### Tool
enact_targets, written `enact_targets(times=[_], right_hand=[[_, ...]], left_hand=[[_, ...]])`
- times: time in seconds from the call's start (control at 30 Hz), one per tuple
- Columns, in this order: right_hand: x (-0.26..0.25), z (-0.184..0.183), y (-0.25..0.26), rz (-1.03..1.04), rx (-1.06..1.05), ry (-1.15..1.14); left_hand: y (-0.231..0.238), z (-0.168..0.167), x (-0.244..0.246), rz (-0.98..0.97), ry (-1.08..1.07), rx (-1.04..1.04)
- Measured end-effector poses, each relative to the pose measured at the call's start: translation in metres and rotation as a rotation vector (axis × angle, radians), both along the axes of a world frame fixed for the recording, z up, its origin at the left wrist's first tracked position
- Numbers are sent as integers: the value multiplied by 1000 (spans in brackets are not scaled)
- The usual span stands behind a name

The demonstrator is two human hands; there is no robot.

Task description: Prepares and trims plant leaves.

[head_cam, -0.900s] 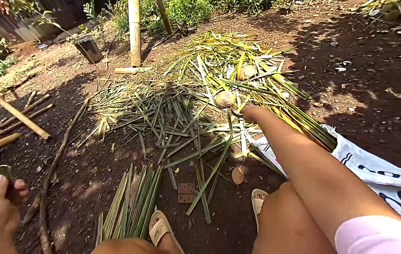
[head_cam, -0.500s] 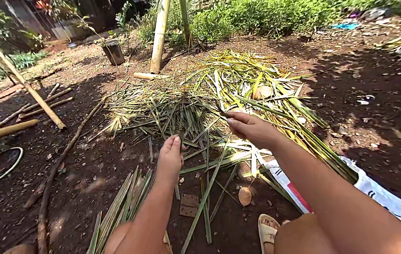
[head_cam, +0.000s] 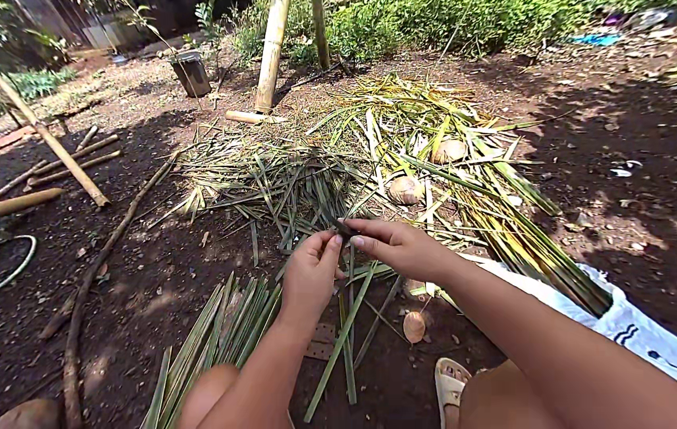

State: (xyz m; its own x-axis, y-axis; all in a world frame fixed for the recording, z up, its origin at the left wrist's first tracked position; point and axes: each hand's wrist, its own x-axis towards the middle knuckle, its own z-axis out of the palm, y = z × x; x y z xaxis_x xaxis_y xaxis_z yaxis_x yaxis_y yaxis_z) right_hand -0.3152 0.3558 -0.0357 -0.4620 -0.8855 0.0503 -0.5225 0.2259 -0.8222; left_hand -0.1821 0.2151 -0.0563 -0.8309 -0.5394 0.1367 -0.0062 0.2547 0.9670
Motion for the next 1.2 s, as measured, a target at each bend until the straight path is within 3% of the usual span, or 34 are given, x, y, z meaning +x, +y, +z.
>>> enact_targets(times=[0.13,0.3,0.4,0.57,0.67,0.83,0.97,1.2], right_hand=[[8,-3,-4,-40,38,204],[9,-7,-7,-213,-70,328],[-11,5,2,-347,-128,155],[-57,13,27,-490,-420,-257],[-41,14,27,-350,-416,-428],[-1,-8,1,45,-174,-563],[-8,-10,-2,105,-156,-635],[-20,-1,8,12,-220,-789]], left_hand=[[-1,-10,1,60,46,-192],[-1,-8,3,76,28,-261],[1,-9,6,47,18,-224],[-3,-13,13,1,5,-195],[-3,-15,15,4,21,-153],[-2,-14,15,5,54,-112],[-3,-14,16,-30,35,-82],[-11,-12,20,-100,-12,-31]])
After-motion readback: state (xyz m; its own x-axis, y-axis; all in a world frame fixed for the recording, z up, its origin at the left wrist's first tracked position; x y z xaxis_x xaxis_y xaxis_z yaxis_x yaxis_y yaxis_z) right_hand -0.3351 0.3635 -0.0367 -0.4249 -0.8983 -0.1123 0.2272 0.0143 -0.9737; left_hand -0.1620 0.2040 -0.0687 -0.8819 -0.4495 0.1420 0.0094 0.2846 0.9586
